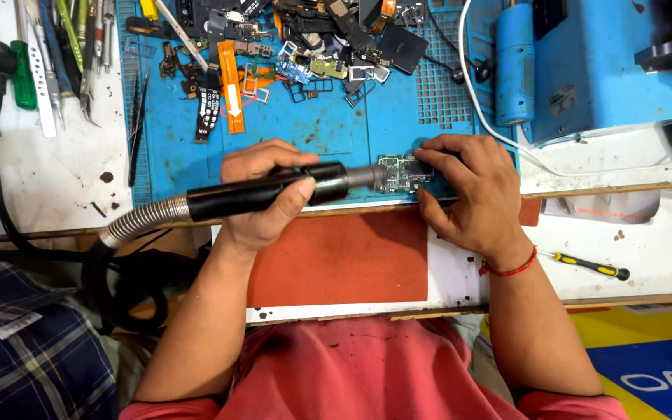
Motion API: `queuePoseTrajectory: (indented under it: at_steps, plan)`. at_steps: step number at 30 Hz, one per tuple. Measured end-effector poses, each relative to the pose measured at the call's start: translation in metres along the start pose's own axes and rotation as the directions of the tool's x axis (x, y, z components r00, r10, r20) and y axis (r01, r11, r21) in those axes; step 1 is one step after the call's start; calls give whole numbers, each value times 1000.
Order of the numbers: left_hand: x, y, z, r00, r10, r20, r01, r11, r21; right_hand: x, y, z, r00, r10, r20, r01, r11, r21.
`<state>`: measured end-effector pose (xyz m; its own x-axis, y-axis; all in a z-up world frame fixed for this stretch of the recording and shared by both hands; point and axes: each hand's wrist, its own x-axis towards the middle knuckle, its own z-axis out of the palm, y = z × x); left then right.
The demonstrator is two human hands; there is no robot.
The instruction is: The person uses a heat gun to apply heat to a specific section of a mobile phone circuit board while holding it in place by hand on a red mat.
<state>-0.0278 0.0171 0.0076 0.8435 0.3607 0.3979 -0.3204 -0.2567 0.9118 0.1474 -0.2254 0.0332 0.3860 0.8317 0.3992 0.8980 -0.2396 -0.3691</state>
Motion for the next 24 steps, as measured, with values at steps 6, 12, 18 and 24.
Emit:
queuePoseTrajectory:
  at_steps: [6,12,18,24]
  plan:
    - [-3,-2,4,991,-44,-124,38,998,-52,0,1,1,1000,4,5,-4,1000,1]
    - [-1,-4,5,999,-11,-44,13,999,41,0,2,0,1000,5,1,-5,1000,0]
    - [1,-1,5,1000,-11,-26,12,999,49,0,2,0,999,24,-21,-23,999,26]
    - [4,0,8,1000,18,-17,-17,996,84,1,3,-2,1000,25,-3,-25,999,42]
